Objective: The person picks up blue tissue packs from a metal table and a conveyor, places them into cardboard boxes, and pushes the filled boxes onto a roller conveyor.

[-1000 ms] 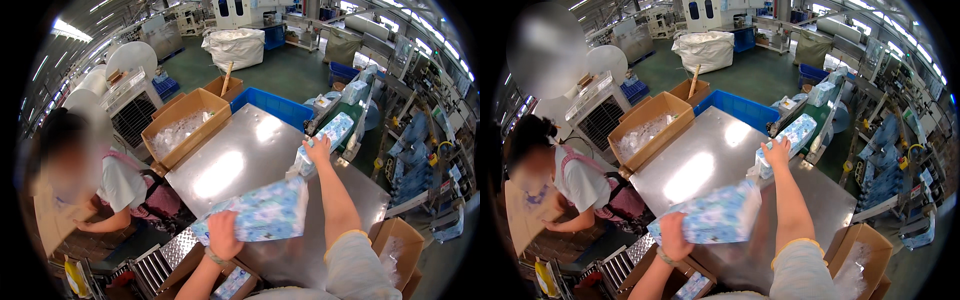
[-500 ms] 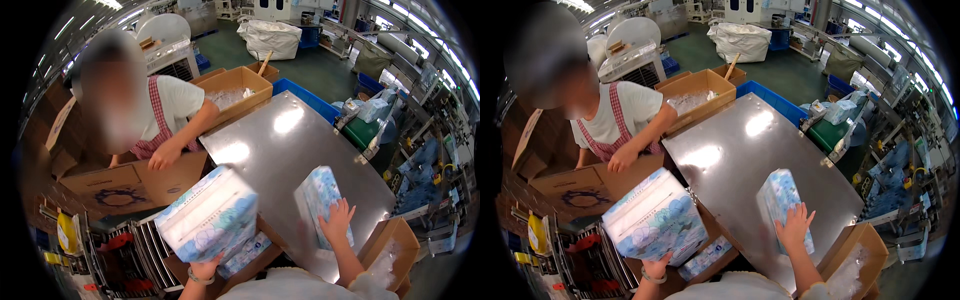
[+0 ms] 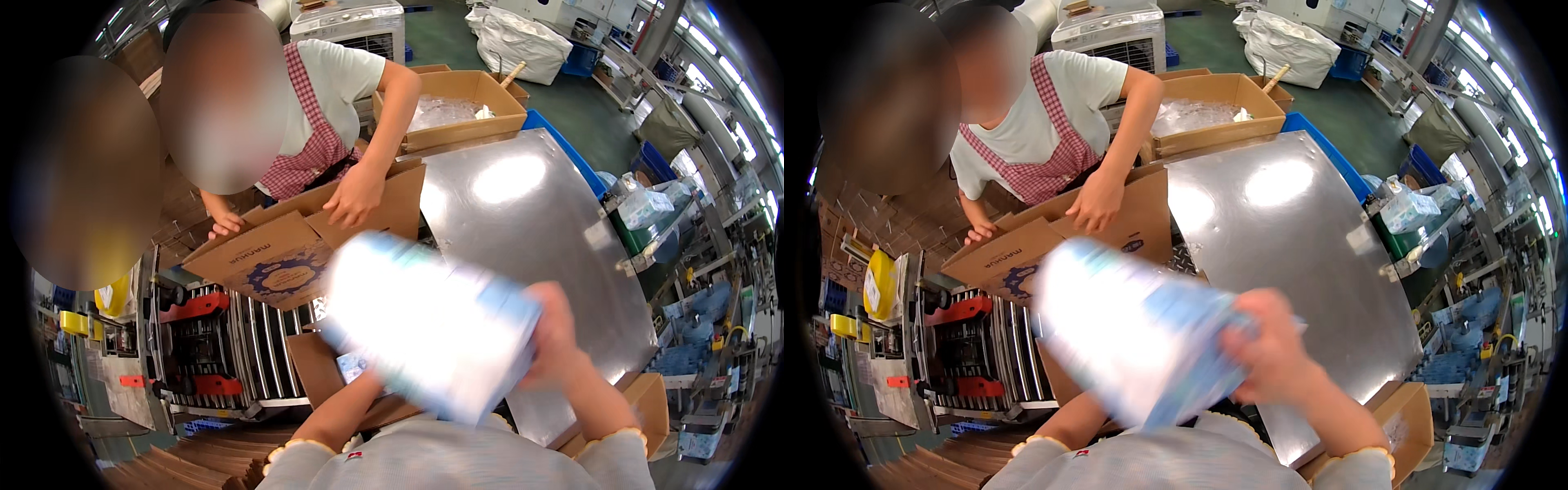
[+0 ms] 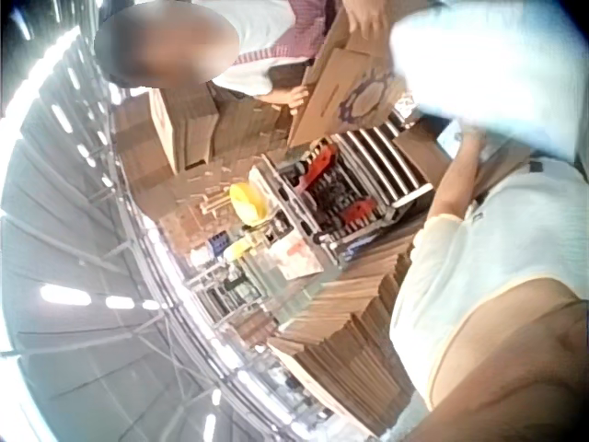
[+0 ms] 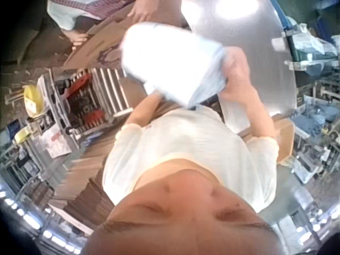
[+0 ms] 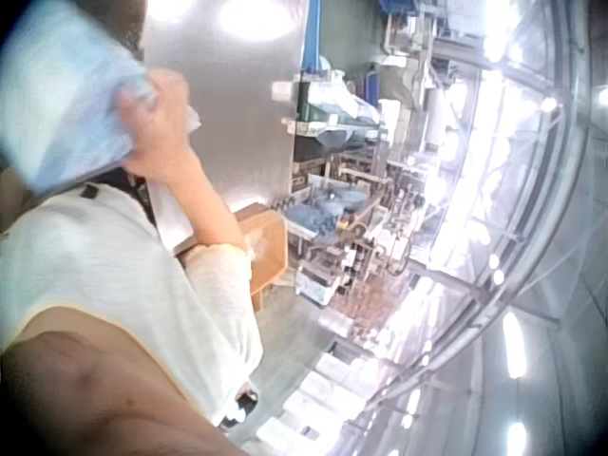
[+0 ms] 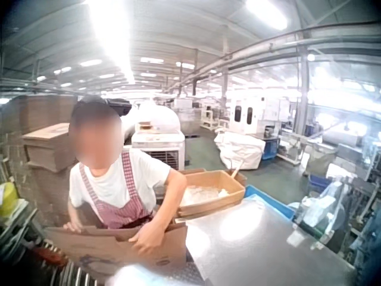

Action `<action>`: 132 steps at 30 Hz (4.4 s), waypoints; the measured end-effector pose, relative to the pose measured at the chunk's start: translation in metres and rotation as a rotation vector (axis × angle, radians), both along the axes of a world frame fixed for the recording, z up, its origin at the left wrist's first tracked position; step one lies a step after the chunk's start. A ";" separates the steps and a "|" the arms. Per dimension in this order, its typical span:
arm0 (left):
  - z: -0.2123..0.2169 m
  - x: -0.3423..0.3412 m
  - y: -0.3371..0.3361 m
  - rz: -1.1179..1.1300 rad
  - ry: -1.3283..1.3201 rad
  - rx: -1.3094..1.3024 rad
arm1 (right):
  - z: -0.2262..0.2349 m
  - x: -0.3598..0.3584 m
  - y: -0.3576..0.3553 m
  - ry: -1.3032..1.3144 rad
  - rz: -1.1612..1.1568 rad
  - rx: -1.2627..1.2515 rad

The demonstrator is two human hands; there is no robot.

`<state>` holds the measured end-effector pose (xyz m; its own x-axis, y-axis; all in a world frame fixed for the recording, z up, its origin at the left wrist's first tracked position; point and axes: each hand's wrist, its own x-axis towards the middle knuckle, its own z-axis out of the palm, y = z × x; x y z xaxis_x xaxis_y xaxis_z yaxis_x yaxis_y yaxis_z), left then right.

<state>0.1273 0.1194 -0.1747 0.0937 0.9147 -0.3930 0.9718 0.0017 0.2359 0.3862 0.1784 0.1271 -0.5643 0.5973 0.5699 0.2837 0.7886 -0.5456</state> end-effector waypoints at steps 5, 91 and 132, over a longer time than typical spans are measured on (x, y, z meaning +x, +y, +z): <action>-0.072 0.004 -0.025 -0.088 -0.032 -0.010 | -0.088 -0.106 0.003 -0.184 0.518 0.107; 0.239 -0.053 -0.010 0.444 -1.386 0.594 | -0.201 -0.019 -0.041 0.066 -0.240 -1.027; 0.059 0.028 -0.014 -0.137 -0.244 0.314 | -0.186 0.400 0.337 -1.137 -1.166 -0.269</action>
<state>0.1557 0.1050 -0.1155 0.2790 0.9590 -0.0487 0.8737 -0.2325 0.4272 0.7863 0.5158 -0.0593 0.2016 0.9793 0.0205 0.9431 -0.1997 0.2659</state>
